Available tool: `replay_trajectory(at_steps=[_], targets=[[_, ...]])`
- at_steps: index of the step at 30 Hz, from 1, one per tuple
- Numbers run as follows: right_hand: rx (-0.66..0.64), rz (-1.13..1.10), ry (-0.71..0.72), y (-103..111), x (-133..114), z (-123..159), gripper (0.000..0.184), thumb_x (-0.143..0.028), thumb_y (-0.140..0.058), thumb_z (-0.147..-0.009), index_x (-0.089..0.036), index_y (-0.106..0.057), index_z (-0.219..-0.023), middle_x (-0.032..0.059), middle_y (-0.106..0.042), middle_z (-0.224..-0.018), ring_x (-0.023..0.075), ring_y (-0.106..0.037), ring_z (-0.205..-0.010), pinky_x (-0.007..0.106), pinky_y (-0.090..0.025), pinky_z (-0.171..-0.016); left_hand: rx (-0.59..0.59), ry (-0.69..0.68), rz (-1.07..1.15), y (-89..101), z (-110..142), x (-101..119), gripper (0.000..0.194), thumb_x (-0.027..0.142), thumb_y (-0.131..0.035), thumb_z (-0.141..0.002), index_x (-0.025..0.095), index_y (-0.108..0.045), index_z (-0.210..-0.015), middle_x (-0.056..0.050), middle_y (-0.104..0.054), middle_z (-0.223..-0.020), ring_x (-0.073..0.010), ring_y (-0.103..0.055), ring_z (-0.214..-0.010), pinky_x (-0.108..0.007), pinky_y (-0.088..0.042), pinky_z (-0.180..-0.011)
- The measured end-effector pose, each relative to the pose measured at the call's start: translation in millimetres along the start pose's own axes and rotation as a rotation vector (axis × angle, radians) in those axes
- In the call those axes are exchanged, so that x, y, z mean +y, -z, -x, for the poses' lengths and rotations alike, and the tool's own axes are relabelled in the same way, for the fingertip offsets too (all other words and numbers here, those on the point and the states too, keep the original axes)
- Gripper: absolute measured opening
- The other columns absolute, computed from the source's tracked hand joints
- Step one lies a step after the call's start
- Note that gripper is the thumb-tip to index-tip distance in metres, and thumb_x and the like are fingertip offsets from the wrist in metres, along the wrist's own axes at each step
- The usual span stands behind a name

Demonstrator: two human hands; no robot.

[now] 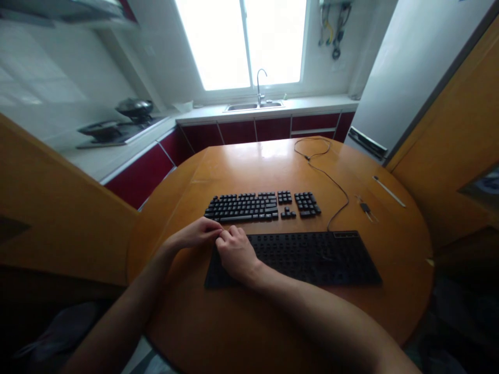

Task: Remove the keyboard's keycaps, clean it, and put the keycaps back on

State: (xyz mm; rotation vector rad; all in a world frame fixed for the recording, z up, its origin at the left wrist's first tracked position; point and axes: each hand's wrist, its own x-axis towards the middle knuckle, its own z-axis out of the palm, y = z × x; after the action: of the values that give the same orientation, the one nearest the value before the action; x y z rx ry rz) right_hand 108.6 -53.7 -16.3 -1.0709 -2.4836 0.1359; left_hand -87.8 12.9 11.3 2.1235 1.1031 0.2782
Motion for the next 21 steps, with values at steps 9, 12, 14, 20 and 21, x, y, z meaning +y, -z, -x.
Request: replay_trajectory(at_steps=[9,12,14,20,21], targets=[[0.071,0.013,-0.036,-9.8,-8.1,-0.4,0.017,-0.013,-0.052,-0.095,-0.012,-0.068,-0.098,0.0129,-0.066,-0.099,0.0276,-0.052,-0.093,0.040,-0.043,-0.082,0.016,0.070,0.031,-6.3,0.0,-3.0,0.039,0.043,-0.052,-0.095,0.013,-0.073,-0.080,-0.004,-0.068,-0.072,-0.0151,-0.056,-0.067,-0.021,-0.043,-0.061],[0.093,0.002,-0.089,-15.1,-13.0,2.2,0.018,-0.012,-0.051,-0.095,-0.013,-0.069,-0.096,0.0125,-0.067,-0.099,0.0269,-0.053,-0.092,0.040,-0.044,-0.082,0.011,0.110,0.069,-10.2,1.2,-5.7,0.041,0.044,-0.052,-0.096,0.013,-0.074,-0.083,-0.005,-0.069,-0.073,-0.0158,-0.059,-0.067,-0.022,-0.045,-0.062],[0.100,-0.008,-0.109,-17.2,-15.2,3.6,0.018,-0.012,-0.051,-0.095,-0.013,-0.069,-0.095,0.0123,-0.067,-0.099,0.0267,-0.053,-0.092,0.040,-0.044,-0.082,-0.007,0.123,0.080,-11.6,2.0,-6.8,0.041,0.045,-0.051,-0.096,0.013,-0.074,-0.084,-0.005,-0.069,-0.073,-0.0160,-0.060,-0.068,-0.022,-0.045,-0.063],[0.055,0.060,-0.076,-7.0,-13.7,-1.1,0.024,-0.013,-0.046,-0.098,-0.011,-0.070,-0.100,0.0139,-0.067,-0.099,0.0281,-0.054,-0.094,0.041,-0.044,-0.083,0.033,0.102,0.090,-9.5,-0.4,-10.5,0.039,0.047,-0.054,-0.094,0.014,-0.073,-0.088,-0.004,-0.066,-0.067,-0.0152,-0.059,-0.060,-0.021,-0.044,-0.054],[0.049,0.079,-0.054,-4.1,-13.4,-1.7,0.024,-0.013,-0.046,-0.098,-0.010,-0.070,-0.101,0.0146,-0.067,-0.099,0.0283,-0.054,-0.095,0.042,-0.044,-0.083,0.037,0.098,0.101,-9.9,-1.0,-11.2,0.039,0.048,-0.055,-0.093,0.014,-0.072,-0.088,-0.003,-0.065,-0.064,-0.0147,-0.058,-0.057,-0.021,-0.043,-0.052]])
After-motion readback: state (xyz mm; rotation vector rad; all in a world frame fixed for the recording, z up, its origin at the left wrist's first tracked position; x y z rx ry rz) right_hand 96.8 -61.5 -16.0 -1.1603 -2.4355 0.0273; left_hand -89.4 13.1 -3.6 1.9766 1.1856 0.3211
